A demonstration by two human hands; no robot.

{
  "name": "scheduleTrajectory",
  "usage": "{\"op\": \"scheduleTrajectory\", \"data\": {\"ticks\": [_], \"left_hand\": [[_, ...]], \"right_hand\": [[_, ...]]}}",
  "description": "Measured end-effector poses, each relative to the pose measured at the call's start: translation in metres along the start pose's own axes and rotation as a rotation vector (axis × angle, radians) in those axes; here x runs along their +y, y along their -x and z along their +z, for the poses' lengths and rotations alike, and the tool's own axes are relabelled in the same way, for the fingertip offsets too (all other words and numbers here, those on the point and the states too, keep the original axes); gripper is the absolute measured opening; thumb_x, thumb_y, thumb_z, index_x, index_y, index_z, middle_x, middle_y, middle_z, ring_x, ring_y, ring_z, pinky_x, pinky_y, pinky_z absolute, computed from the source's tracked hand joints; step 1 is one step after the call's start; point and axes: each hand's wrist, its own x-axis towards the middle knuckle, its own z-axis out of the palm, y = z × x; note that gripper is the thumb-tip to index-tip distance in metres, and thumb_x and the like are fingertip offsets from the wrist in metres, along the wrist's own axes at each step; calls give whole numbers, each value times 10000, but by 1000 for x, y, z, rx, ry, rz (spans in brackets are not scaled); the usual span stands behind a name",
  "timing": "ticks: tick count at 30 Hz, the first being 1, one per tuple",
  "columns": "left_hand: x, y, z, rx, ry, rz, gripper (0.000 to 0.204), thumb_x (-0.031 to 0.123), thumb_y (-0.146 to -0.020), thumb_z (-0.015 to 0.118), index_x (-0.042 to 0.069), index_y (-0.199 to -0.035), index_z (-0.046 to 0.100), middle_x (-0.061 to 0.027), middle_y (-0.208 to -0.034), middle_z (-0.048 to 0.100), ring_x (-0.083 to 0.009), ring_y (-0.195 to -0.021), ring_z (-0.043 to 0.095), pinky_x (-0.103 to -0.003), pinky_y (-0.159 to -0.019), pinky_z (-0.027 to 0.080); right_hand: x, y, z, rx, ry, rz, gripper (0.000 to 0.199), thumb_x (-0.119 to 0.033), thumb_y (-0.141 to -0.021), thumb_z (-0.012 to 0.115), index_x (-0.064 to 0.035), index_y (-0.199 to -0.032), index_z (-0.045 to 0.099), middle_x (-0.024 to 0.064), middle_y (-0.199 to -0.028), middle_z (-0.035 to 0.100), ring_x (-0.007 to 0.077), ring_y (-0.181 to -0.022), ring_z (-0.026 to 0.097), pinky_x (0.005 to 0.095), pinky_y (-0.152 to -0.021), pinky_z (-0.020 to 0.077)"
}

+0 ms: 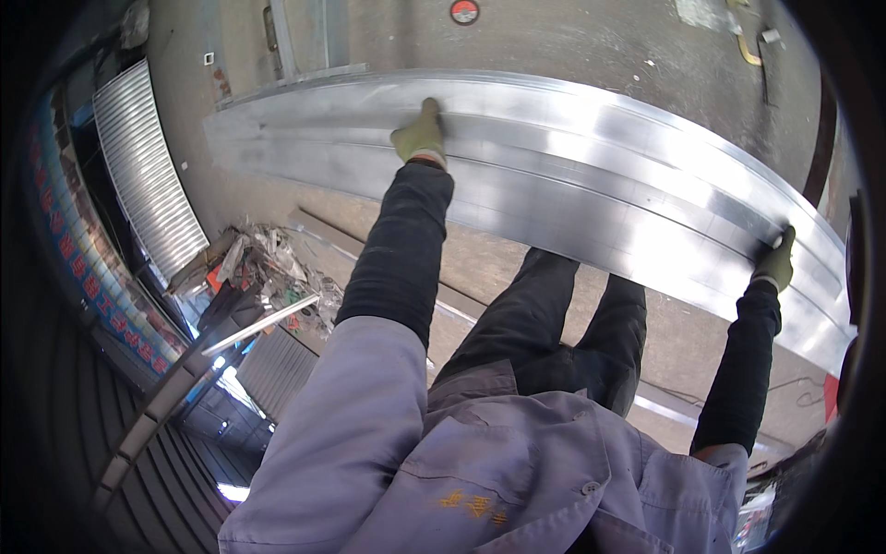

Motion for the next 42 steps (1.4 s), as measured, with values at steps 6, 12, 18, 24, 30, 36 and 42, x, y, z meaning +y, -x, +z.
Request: {"op": "scheduleTrajectory", "data": {"ticks": [6,12,18,24,30,36,42], "left_hand": [[24,34,-9,6,115,-78,1070,458,-702,932,-203,-1399,461,-348,-1390,621,-429,-1294,635,-390,-1133,485],[-6,-2,-6,1,378,-139,831,530,-893,735,-134,-1355,543,-244,-1269,689,-357,-1102,700,-421,-977,556],[-33,-35,-4,-65,469,-161,606,524,-977,636,-40,-1198,616,-116,-900,682,-241,-673,635,-390,-616,529],[-4,-11,6,-108,249,-111,785,485,-845,794,-156,-1259,612,-217,-1153,715,-320,-954,693,-401,-859,555],[22,16,-26,-38,170,-151,860,473,-791,838,-190,-1294,618,-266,-1255,721,-355,-1113,709,-395,-1000,532],[31,31,-27,-33,226,-159,820,414,-777,821,-215,-1252,600,-319,-1261,706,-398,-1152,703,-378,-1042,521],[28,27,-34,-5,213,-140,906,459,-775,850,-207,-1324,574,-299,-1322,688,-371,-1185,696,-378,-1051,519]], "right_hand": [[-11,12,1,7,67,83,872,-795,-903,538,-22,-1279,685,233,-1227,757,342,-1146,710,396,-1014,510],[-13,9,2,43,3,55,1025,-859,-847,596,91,-1197,757,242,-1232,759,335,-1164,702,384,-1038,491],[-11,3,10,9,125,-20,974,-848,-895,550,54,-1191,765,252,-1199,763,345,-1155,703,396,-1016,492],[9,-18,-14,31,300,-107,597,-650,-1028,513,-212,-1414,640,245,-1209,751,338,-1106,713,400,-991,515],[-24,15,0,-28,-130,231,862,-782,-939,568,-10,-1288,729,229,-1145,759,292,-1038,697,378,-982,511],[5,-17,-8,-30,-151,43,878,-738,-924,640,66,-1264,733,207,-1154,754,262,-1054,699,360,-998,520],[14,-17,14,-58,105,-47,583,-616,-1061,510,-252,-1513,560,221,-1218,748,305,-1100,702,384,-993,501]]}}
